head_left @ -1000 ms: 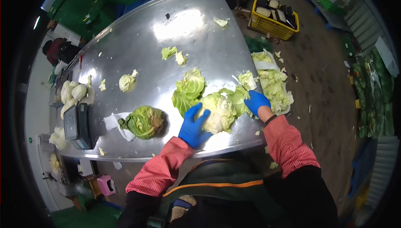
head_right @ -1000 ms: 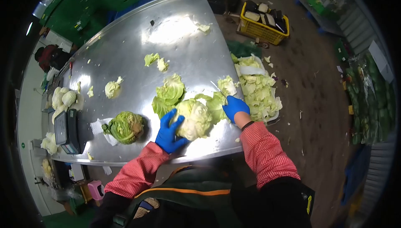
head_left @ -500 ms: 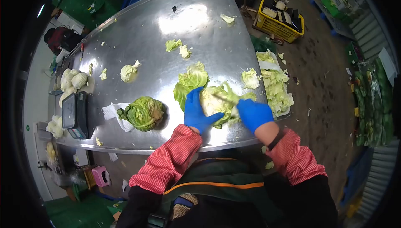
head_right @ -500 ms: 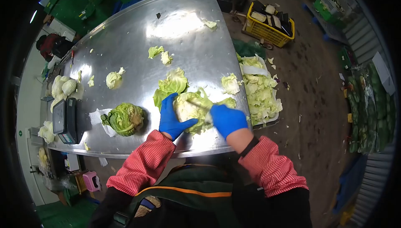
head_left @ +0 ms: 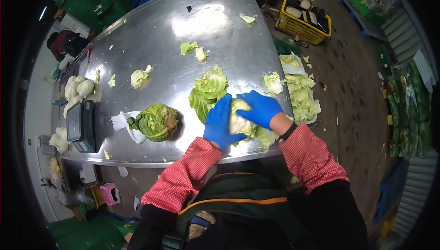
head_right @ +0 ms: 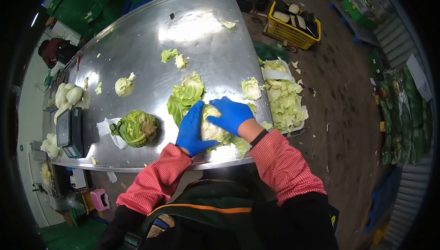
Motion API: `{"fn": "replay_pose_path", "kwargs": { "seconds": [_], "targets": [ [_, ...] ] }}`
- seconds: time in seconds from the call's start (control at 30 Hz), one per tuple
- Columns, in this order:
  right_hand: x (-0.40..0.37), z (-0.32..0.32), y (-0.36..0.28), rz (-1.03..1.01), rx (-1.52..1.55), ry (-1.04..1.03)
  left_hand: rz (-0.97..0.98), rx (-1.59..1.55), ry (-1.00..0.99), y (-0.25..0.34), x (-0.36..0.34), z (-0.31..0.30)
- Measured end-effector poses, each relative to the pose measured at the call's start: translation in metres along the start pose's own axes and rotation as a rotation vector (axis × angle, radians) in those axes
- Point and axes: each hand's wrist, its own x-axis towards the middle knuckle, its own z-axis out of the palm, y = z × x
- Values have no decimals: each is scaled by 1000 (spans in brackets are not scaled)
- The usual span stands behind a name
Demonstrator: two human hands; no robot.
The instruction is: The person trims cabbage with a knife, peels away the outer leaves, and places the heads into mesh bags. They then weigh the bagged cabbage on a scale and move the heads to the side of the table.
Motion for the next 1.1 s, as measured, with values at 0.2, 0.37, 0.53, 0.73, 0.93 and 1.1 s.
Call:
{"fn": "replay_pose_path", "kwargs": {
  "seconds": [0.2, 0.37, 0.53, 0.73, 0.93, 1.1],
  "targets": [
    [14, 23, 78, 341, -16, 71, -28, -167, 63, -26, -12, -4],
    [-15, 18, 23, 319, 149, 224, -324, -295, 187, -23, -10, -2],
    [-26, 30, 18, 307, 247, -6, -174, -112, 230, -8, -12, 14],
    [-43, 14, 29, 204, -90, 265, -134, -88, 189, -7, 40, 18],
    [-51, 37, 43, 176, -251, 309, -251, -12, 6, -16, 80, 15],
    [-17, 31, 79, 241, -241, 179, -261, 93, -26, -7, 83, 21]
  ]
}}
